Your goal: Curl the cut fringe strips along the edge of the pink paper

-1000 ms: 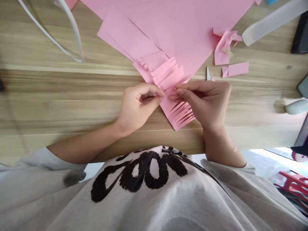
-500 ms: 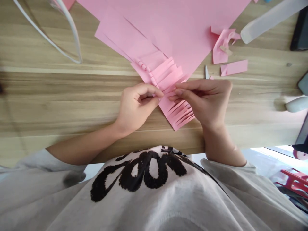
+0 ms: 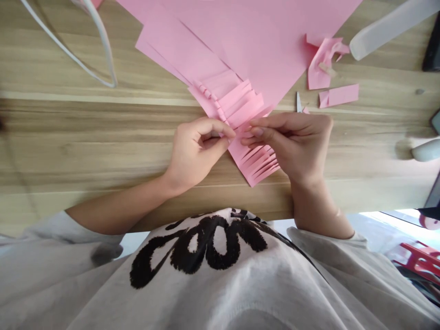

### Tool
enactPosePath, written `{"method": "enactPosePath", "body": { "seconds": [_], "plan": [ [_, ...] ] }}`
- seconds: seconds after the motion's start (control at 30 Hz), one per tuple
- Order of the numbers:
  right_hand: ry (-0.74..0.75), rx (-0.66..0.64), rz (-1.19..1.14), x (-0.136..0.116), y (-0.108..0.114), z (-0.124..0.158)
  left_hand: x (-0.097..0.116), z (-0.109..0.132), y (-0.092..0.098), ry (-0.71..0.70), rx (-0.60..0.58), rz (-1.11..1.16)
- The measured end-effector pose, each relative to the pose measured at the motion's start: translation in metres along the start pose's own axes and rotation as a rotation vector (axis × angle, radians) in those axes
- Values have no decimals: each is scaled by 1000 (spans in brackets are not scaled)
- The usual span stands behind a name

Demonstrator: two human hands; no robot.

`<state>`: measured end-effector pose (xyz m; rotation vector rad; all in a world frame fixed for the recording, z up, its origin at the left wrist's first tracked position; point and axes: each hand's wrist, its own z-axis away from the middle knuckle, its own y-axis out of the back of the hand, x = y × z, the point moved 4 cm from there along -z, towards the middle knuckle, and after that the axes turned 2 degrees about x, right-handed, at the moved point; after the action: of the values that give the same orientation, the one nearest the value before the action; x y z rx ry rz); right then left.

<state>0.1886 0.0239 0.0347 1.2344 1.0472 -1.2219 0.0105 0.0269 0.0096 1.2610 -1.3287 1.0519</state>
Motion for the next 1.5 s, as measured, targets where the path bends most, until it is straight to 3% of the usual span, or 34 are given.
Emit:
{"method": "enactPosePath", "body": {
  "seconds": [0.23, 0.67, 1.5],
  "plan": [
    [-33, -37, 2, 2, 0, 0, 0, 1, -1, 8, 15, 16],
    [113, 34, 176, -2, 7, -2, 0, 1, -2, 43, 24, 32],
    [34, 23, 214, -2, 7, -1, 0, 2, 0, 50, 9, 36]
  ]
}}
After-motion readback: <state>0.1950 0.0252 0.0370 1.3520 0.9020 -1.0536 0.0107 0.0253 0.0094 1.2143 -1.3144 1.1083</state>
